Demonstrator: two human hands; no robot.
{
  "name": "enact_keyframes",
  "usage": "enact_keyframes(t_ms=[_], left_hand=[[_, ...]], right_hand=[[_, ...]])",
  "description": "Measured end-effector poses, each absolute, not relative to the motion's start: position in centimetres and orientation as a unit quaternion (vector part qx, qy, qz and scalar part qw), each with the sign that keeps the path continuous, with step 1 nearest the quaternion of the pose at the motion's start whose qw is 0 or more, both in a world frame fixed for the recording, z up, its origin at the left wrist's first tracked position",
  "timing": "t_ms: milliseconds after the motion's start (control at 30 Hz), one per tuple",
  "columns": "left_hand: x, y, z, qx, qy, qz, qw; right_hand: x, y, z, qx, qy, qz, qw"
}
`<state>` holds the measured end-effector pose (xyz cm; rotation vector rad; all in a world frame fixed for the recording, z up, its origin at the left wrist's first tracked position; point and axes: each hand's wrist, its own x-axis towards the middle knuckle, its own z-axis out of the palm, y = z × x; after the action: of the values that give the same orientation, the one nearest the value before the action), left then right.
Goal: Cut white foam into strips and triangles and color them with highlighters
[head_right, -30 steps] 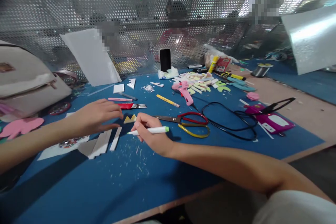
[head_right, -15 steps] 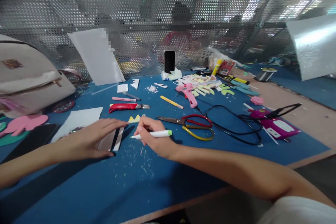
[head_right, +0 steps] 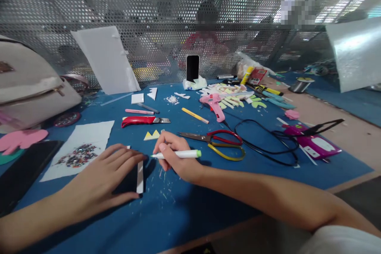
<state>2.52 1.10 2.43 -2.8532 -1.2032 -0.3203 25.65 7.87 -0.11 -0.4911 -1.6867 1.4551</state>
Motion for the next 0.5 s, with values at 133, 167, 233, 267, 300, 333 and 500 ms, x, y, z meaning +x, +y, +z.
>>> enact_keyframes(t_ms=[133, 167, 233, 267, 300, 333, 500], left_hand=[[2.7, -0.2, 1.4, -0.914, -0.383, -0.123, 0.053], [2.6, -0.5, 1.1, -0.914, -0.38, -0.127, 0.064], [2.4, -1.2, 0.7, -0.914, -0.369, -0.143, 0.087], [2.3, -1.6, 0.6, -0.915, -0.359, -0.156, 0.1], [2.2, -2.0, 0.4, -0.917, -0.344, -0.168, 0.112], [2.0, -2.3, 0.3, -0.92, -0.329, -0.174, 0.126], [0.8, -3.3, 0.1, -0.946, -0.259, -0.093, 0.173]], right_hand=[[25.4, 7.9, 0.0, -0.208, -0.655, 0.596, 0.415], [25.3, 7.9, 0.1, -0.214, -0.657, 0.595, 0.411], [25.2, 7.9, 0.3, -0.229, -0.672, 0.582, 0.397], [25.2, 7.9, 0.3, -0.238, -0.683, 0.572, 0.387], [25.2, 8.0, 0.3, -0.245, -0.696, 0.561, 0.375], [25.2, 8.0, 0.3, -0.248, -0.711, 0.55, 0.361], [24.7, 8.5, 0.4, -0.204, -0.783, 0.509, 0.295]])
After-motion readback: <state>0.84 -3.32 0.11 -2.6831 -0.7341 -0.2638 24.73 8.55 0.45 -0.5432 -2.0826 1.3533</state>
